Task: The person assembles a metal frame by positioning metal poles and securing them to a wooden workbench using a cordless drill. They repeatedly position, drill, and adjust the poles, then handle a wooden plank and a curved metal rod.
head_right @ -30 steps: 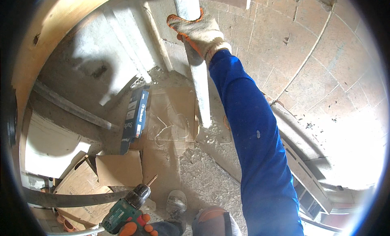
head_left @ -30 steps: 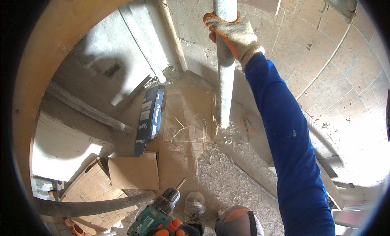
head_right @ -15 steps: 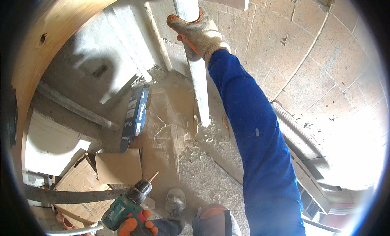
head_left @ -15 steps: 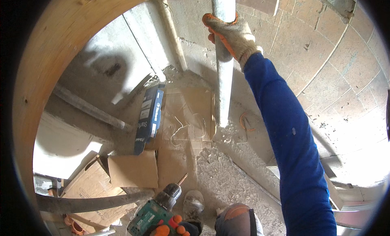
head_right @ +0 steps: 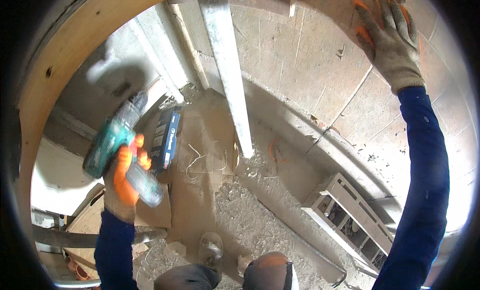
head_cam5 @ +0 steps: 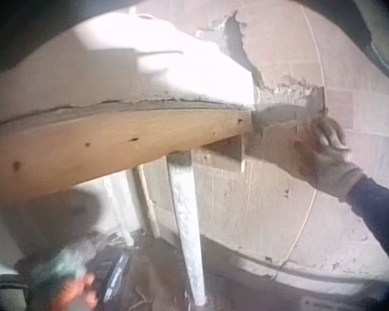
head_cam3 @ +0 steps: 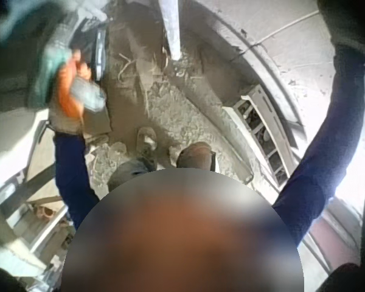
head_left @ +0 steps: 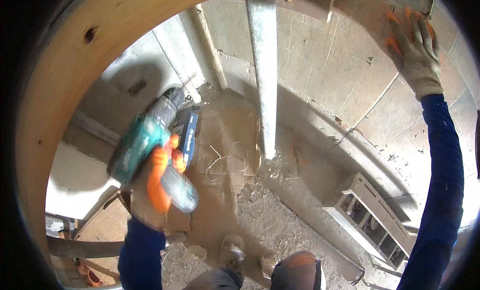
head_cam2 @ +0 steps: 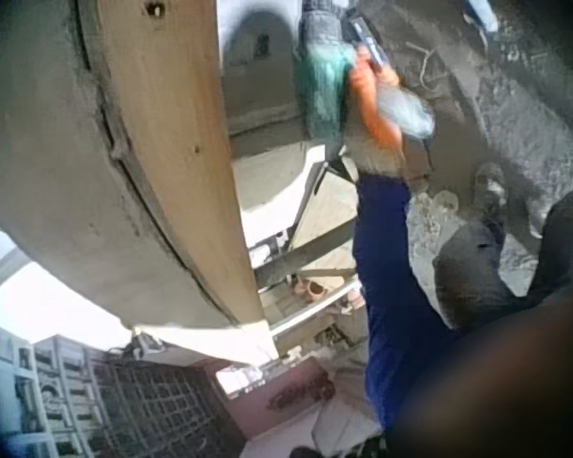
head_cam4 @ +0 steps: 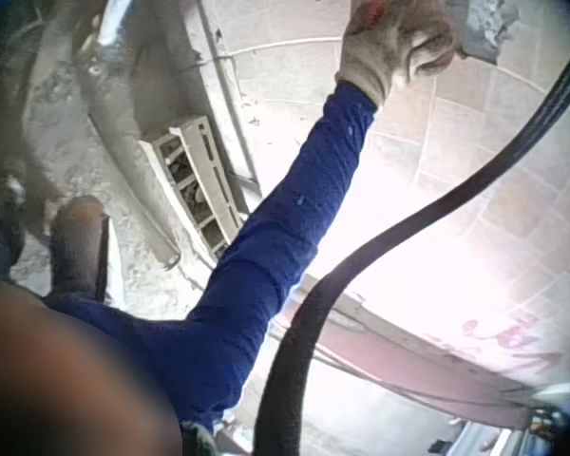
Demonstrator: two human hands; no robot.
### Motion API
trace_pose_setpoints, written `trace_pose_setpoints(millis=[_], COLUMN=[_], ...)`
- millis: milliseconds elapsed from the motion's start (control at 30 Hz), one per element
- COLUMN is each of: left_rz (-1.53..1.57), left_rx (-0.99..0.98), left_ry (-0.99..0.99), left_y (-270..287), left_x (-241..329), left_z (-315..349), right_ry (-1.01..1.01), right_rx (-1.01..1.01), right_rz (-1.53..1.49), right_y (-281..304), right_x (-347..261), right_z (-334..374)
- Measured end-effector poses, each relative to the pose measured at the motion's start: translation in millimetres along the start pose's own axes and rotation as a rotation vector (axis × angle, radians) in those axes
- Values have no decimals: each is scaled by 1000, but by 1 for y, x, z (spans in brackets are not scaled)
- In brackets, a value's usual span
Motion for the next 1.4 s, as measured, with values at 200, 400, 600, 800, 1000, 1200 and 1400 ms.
trace_pose_setpoints(millis=[200, 400, 600, 800, 1000, 1200, 1400], left_rz=[7, -44, -284, -73, -637, -495, -635], left_rx=[-154, -416, -252, -413, -355, -370, -334], left_ry=[-242, -419, -792, -622, -856, -816, -1052], left_y=[-64, -138, -143, -123, -117, -107, -113], left_x=[24, 34, 31, 6, -1, -18, -5], left_z=[-177, -215, -226, -249, -253, -276, -265], right_ry=[-16, -13, 3, -35, -18, -8, -16], right_rx=[85, 39, 191, 99, 172, 147, 100], right_rz=[-28, -62, -153, -83, -136, -100, -74], right_y=[-18, -27, -16, -21, -18, -18, -19], right_x=[2, 3, 3, 6, 6, 6, 7], right_z=[9, 9, 12, 12, 10, 11, 12])
Point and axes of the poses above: each hand's wrist, its own z-axis away from the middle knuckle, its own y-axis out of the back of the hand, x = y × z, the point moved 7 cm from there along -z, towards the middle knuckle, and after that the axes turned 4 degrees about z, right-handed, at the moved point
